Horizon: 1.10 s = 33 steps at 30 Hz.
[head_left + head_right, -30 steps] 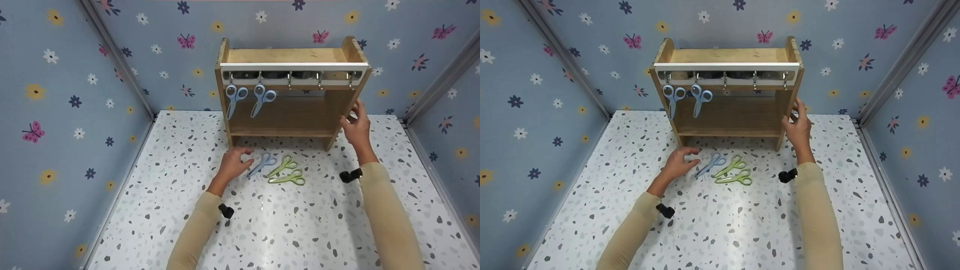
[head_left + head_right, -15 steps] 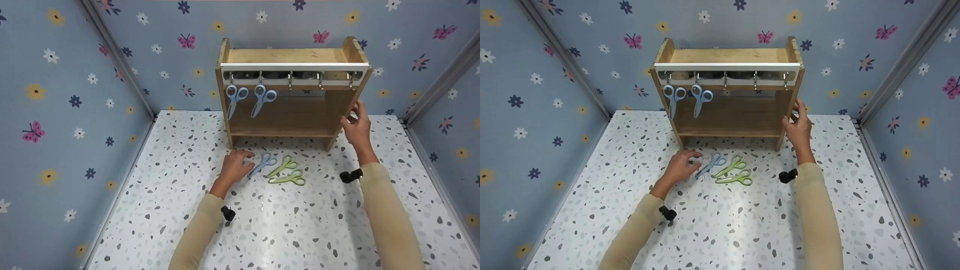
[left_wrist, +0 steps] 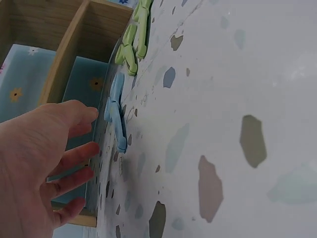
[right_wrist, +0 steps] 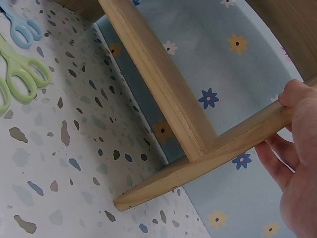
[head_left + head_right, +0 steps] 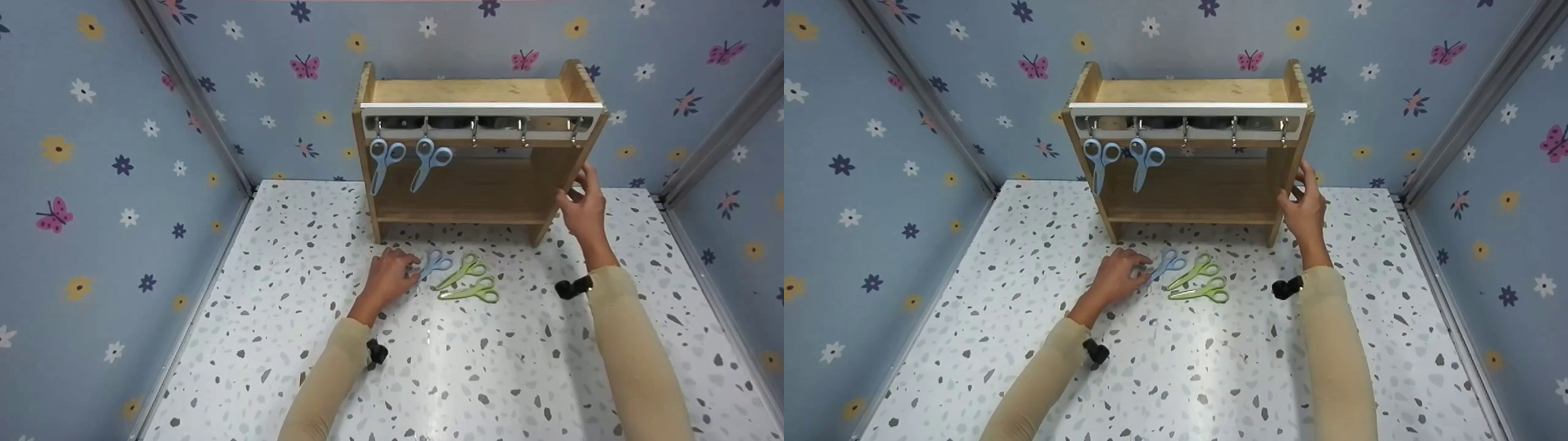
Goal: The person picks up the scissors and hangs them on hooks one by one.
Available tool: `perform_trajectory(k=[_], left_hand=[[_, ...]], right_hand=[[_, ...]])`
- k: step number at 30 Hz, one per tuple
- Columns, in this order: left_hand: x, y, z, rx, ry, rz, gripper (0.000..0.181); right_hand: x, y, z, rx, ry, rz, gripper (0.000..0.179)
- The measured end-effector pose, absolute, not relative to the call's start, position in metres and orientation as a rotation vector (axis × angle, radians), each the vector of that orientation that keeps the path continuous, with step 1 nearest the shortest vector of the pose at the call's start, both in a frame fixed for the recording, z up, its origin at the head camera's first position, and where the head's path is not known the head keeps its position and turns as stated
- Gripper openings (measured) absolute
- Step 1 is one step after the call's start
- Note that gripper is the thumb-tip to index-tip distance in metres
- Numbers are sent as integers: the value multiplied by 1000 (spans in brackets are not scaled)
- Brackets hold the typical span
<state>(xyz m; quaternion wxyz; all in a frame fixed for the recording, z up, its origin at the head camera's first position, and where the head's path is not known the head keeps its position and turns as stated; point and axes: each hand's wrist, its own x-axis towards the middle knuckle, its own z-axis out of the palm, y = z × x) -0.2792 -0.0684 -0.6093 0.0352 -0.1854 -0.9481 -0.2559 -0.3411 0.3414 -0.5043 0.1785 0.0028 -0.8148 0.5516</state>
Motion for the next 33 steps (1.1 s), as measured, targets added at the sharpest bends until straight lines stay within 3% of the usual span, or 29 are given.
perform_trajectory(k=[9, 13, 22, 33], left_hand=[[-291, -71, -641, -587, -2895, -799, 28], [-278, -66, -617, -552, -2976, -699, 26], [-285, -67, -636, -555, -2926, -696, 23], [-278, -62, -620, -479, -3039, -756, 23]], right_hand=[[-340, 339, -502, -20, -2321, 1554, 79], [-342, 342, -505, -19, -2325, 1550, 80], [-341, 342, -507, 27, -2303, 1540, 76], [-339, 337, -502, -15, -2329, 1537, 77]])
